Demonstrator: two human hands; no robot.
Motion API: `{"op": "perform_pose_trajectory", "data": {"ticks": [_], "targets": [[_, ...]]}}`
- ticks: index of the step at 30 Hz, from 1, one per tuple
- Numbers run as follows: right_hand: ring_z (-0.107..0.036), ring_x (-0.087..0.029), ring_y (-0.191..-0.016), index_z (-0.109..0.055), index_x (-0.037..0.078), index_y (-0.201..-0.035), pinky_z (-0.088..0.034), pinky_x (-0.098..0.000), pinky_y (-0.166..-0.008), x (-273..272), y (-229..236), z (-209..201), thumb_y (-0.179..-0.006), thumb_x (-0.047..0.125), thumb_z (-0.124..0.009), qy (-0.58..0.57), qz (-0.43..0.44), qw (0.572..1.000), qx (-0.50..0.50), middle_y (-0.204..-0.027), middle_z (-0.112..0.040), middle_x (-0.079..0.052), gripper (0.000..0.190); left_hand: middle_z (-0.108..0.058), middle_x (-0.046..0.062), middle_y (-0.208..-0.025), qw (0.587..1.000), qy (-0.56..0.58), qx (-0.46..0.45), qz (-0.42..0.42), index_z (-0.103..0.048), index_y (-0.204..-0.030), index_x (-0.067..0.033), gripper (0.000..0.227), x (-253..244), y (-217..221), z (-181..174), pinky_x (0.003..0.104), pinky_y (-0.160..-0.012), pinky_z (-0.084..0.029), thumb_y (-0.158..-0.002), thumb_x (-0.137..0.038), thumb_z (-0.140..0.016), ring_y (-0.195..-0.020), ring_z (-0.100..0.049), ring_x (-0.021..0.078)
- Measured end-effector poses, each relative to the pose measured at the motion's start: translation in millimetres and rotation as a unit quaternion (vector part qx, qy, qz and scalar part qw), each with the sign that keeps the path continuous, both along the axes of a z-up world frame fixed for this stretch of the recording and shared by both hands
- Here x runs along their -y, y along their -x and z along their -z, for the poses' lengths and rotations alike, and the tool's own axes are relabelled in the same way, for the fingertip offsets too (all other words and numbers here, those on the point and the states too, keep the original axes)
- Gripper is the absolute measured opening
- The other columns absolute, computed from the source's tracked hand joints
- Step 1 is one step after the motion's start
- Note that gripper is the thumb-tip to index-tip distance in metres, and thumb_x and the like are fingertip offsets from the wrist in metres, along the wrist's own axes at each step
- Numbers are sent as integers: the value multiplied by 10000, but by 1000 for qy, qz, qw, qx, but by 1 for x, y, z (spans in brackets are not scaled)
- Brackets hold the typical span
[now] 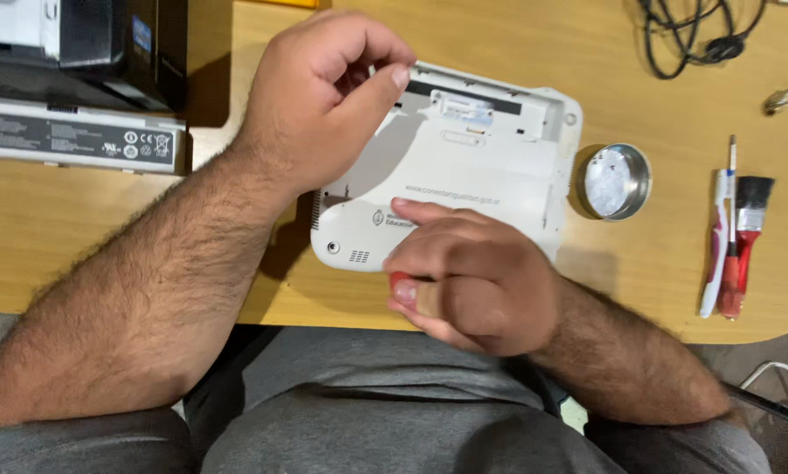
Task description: The person uses a screwdriver to tighten screws into the back panel of a white electronic device. They repeatedly dip the screwdriver tip into a small metal tin containing a white substance before inserting and turning the screw.
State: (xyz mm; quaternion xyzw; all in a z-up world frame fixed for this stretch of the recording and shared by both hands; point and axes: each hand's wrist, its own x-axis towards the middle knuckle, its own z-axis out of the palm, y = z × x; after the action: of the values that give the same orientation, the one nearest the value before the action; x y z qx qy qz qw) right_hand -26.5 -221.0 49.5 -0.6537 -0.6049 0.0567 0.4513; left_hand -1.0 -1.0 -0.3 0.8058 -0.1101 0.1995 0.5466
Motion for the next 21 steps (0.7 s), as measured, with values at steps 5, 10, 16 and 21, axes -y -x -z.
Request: {"op": "perform_pose_trajectory", "data": {"ticks": [5, 10, 16, 21], "targets": [[-733, -331, -853, -562, 54, -1142, -581, -714, -1098, 4, 0, 8, -970, -40, -702, -16, -5, 1000, -8, -1103, -685, -203, 241, -696, 65, -954, 998, -60, 28, 20, -709, -1007, -38, 64, 0, -1, 1, 351, -808, -489, -950, -22, -732, -909, -621, 225], [-725, -306, -840, -559, 59, -1106, -589, -676, -1095, 6, 1, 12, -956, -21, -757, -17, 16, 1000, 7, -1061, -681, -164, 261, -701, 65, -973, 991, -111, 58, 34, -719, -1014, -48, 73, 0, -2, 7, 423, -872, -429, -952, -58, -757, -924, -603, 269], [-692, -313, -776, -595, 11, -946, -564, -669, -1065, 2, 3, 12, -925, 22, -774, -8, 19, 1000, 17, -965, -690, -176, 181, -704, 66, -982, 990, -119, 60, 39, -708, -1020, -49, 80, 0, -3, 9, 428, -886, -426, -960, -56, -760, -917, -611, 276], [-679, -314, -776, -597, 18, -977, -562, -674, -1056, 1, 6, 15, -936, 52, -775, -7, 11, 999, 39, -959, -683, -172, 186, -707, 63, -985, 990, -120, 57, 43, -714, -1021, -59, 67, 0, -2, 9, 437, -896, -433, -962, -74, -742, -923, -629, 276]]}}
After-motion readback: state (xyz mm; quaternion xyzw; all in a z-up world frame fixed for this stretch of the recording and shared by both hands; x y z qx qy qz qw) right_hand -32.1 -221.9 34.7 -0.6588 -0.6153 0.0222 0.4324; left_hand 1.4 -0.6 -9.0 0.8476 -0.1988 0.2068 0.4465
